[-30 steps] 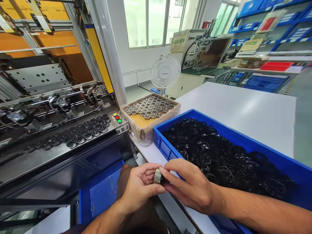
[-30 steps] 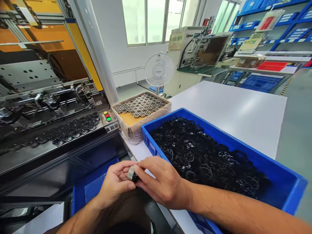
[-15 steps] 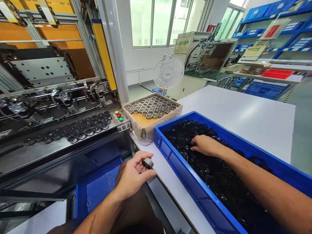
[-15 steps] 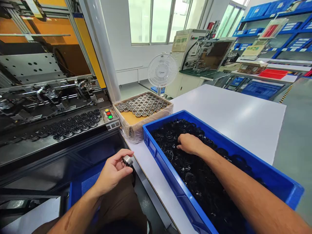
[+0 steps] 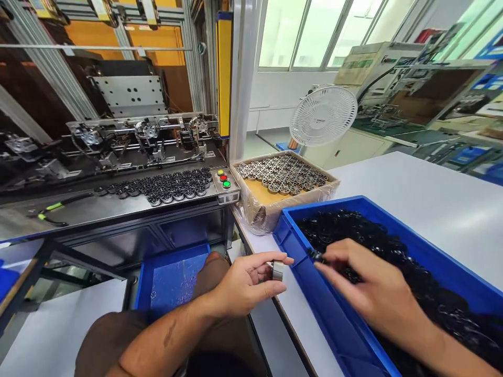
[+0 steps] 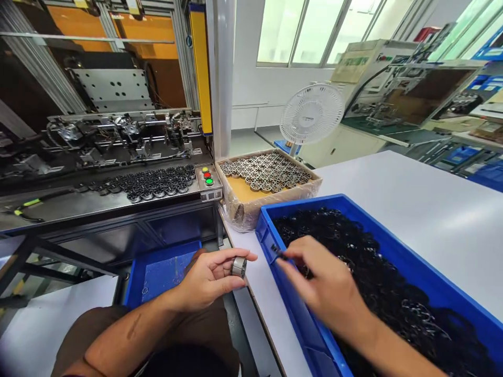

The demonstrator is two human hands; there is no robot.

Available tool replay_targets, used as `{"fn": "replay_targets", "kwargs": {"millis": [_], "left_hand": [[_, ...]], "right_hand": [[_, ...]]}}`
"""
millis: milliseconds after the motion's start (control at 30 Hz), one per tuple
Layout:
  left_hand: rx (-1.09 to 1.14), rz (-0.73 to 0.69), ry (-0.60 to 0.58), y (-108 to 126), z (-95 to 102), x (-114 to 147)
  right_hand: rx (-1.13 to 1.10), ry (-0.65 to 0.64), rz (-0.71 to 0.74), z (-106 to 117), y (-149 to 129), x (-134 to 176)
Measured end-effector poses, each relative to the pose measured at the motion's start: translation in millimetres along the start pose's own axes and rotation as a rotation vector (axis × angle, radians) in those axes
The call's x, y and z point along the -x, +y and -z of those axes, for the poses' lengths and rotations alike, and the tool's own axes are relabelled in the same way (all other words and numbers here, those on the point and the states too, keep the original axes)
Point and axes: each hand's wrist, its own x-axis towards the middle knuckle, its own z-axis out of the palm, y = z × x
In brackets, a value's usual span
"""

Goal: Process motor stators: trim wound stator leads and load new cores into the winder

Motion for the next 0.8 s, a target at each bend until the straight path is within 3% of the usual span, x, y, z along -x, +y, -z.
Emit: {"fn": "replay_targets", "kwargs": {"millis": [100,200,467,633,800], "left_hand": [[0.137,0.053,-0.012,-7.2,-8.0,-1.8],[0.129,0.031,-0.012,-11.3,-14.3,-1.6],[-0.014,-0.120,0.007,-9.3,-16.2,2.5],[-0.013,-0.087,0.033,-8.5,-13.2,5.0],[0.003,-0.002,-0.015,-7.0,-12.3,6.5]], "right_hand": [[-0.147,0.097,0.199,-6.9,-46.1,2.1],[-0.120,0.111,0.241,-11.0,-62.0,6.7],[-0.108,0.136,0.260,-12.6,-48.2,14.2],[-0.135,0.132,0.261,-12.5,-44.1,15.1],[-0.078,0.154,0.345,-11.3,-44.8,18.1]]}}
